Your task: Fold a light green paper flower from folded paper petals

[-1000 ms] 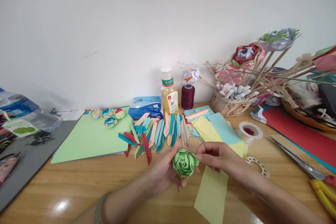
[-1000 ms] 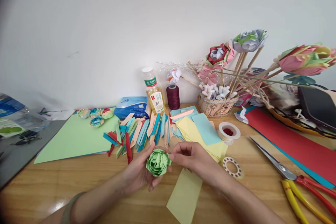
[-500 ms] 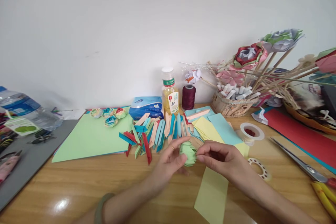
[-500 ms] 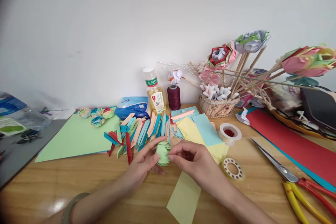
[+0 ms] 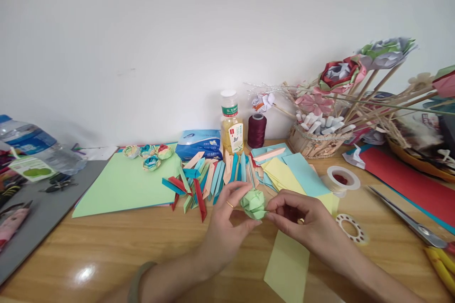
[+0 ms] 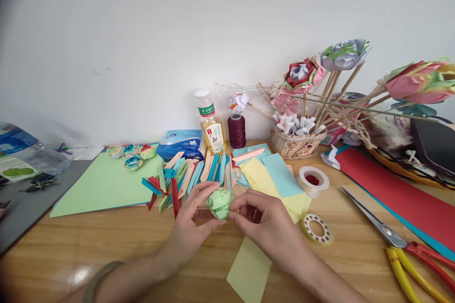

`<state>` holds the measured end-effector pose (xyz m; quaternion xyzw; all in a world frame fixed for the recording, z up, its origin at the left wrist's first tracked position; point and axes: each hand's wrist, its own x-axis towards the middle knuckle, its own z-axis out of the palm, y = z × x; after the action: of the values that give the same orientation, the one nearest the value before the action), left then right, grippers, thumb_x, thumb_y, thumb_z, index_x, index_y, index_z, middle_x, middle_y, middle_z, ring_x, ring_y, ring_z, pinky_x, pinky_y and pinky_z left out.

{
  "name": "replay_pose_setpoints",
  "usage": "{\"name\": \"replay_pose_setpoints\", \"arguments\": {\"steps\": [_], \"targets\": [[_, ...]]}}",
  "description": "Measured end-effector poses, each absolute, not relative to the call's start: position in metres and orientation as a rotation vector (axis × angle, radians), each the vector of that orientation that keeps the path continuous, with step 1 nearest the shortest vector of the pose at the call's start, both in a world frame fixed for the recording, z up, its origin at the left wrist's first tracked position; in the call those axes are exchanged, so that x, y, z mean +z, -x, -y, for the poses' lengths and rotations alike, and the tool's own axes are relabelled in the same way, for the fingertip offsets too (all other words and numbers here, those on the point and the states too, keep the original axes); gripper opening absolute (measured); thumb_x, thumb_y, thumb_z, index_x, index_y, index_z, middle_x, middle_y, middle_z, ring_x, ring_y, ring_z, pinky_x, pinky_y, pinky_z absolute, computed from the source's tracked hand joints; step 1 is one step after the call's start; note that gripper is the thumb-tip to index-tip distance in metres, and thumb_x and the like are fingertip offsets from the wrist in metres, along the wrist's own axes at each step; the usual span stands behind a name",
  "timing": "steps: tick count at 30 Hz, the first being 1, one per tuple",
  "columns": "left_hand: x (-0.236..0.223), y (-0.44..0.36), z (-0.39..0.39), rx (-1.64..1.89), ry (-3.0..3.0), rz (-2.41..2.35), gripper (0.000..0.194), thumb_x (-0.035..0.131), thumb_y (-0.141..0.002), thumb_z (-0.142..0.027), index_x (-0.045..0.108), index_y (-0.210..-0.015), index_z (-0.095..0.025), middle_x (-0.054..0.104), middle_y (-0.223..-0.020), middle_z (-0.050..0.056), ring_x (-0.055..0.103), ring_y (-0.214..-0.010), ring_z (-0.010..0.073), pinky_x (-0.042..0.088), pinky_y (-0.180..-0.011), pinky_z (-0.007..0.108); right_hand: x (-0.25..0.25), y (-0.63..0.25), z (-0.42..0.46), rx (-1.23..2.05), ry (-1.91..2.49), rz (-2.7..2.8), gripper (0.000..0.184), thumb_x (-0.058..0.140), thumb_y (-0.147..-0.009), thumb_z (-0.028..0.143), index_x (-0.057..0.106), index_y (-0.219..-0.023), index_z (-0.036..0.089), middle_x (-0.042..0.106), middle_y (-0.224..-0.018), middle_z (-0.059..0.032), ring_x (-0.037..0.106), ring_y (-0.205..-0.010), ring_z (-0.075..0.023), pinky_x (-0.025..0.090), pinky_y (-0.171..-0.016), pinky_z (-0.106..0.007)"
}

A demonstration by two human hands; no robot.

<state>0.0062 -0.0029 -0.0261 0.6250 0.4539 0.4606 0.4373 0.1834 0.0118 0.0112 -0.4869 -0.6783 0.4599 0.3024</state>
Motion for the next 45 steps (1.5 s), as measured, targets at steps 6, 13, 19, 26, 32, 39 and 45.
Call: {"name": "replay_pose_setpoints", "arguments": {"steps": [6, 13, 19, 26, 32, 39, 45], "targets": [[-0.025, -0.006, 0.004, 1.111, -1.564, -1.18, 0.056, 0.069, -0.071, -0.023, 0.048, -0.121, -0.034, 0.048, -0.12, 0.004, 0.047, -0.114, 0.0243, 0.04, -0.096, 0.04, 0.008, -0.184, -0.014, 1.256, 1.281, 1.828, 0.017, 0.056, -0.079, 0.032, 0.062, -0.072, 0.019, 0.058, -0.064, 0.0009, 0.049, -0.058, -0.0127, 0.038, -0.051, -0.023], [-0.024, -0.007, 0.005, 1.099, -1.48, -1.028, 0.045, 0.061, -0.077, -0.028, 0.048, -0.12, -0.029, 0.041, -0.12, 0.009, 0.049, -0.108, 0.025, 0.049, -0.08, 0.033, 0.002, -0.183, -0.008, 0.691, 1.258, 2.01, 0.016, 0.047, -0.08, 0.018, 0.057, -0.068, 0.018, 0.056, -0.058, 0.0014, 0.05, -0.05, -0.0109, 0.039, -0.046, -0.021], [-0.028, -0.009, 0.002, 1.131, -1.429, -1.039, 0.041, 0.065, -0.073, -0.028, 0.051, -0.112, -0.027, 0.04, -0.117, 0.007, 0.048, -0.107, 0.0241, 0.045, -0.086, 0.035, -0.012, -0.183, -0.003, 0.155, 1.223, 2.081, 0.014, 0.049, -0.081, 0.017, 0.059, -0.071, 0.018, 0.058, -0.06, 0.0008, 0.052, -0.047, -0.0105, 0.036, -0.043, -0.021], [-0.023, -0.01, 0.001, 1.125, -1.359, -1.061, 0.032, 0.064, -0.073, -0.026, 0.051, -0.103, -0.024, 0.043, -0.108, 0.005, 0.048, -0.101, 0.0208, 0.044, -0.083, 0.032, 0.003, -0.179, -0.004, 0.762, 1.172, 2.06, 0.014, 0.047, -0.084, 0.019, 0.057, -0.075, 0.019, 0.058, -0.068, -0.001, 0.054, -0.058, -0.0123, 0.043, -0.053, -0.022], [-0.018, -0.012, 0.0, 1.119, -1.272, -1.032, 0.034, 0.065, -0.072, -0.028, 0.051, -0.102, -0.022, 0.047, -0.104, 0.005, 0.049, -0.095, 0.0197, 0.042, -0.083, 0.032, 0.011, -0.18, -0.007, 0.926, 1.298, 1.833, 0.017, 0.044, -0.087, 0.028, 0.054, -0.074, 0.021, 0.056, -0.07, -0.0007, 0.052, -0.062, -0.0147, 0.041, -0.053, -0.025], [-0.021, -0.011, 0.0, 1.113, -1.265, -1.024, 0.034, 0.064, -0.073, -0.028, 0.049, -0.104, -0.023, 0.046, -0.108, 0.005, 0.049, -0.097, 0.0187, 0.042, -0.083, 0.03, 0.009, -0.179, -0.007, 1.013, 1.221, 1.859, 0.014, 0.048, -0.084, 0.026, 0.055, -0.074, 0.02, 0.058, -0.072, -0.001, 0.052, -0.064, -0.0148, 0.041, -0.057, -0.026], [-0.021, -0.01, 0.0, 1.109, -1.278, -1.059, 0.035, 0.064, -0.073, -0.03, 0.05, -0.105, -0.023, 0.048, -0.109, 0.006, 0.049, -0.099, 0.0198, 0.042, -0.084, 0.031, 0.012, -0.18, -0.009, 1.208, 1.22, 1.793, 0.02, 0.048, -0.084, 0.033, 0.057, -0.072, 0.02, 0.058, -0.07, -0.0007, 0.053, -0.066, -0.0153, 0.042, -0.057, -0.025]]}}
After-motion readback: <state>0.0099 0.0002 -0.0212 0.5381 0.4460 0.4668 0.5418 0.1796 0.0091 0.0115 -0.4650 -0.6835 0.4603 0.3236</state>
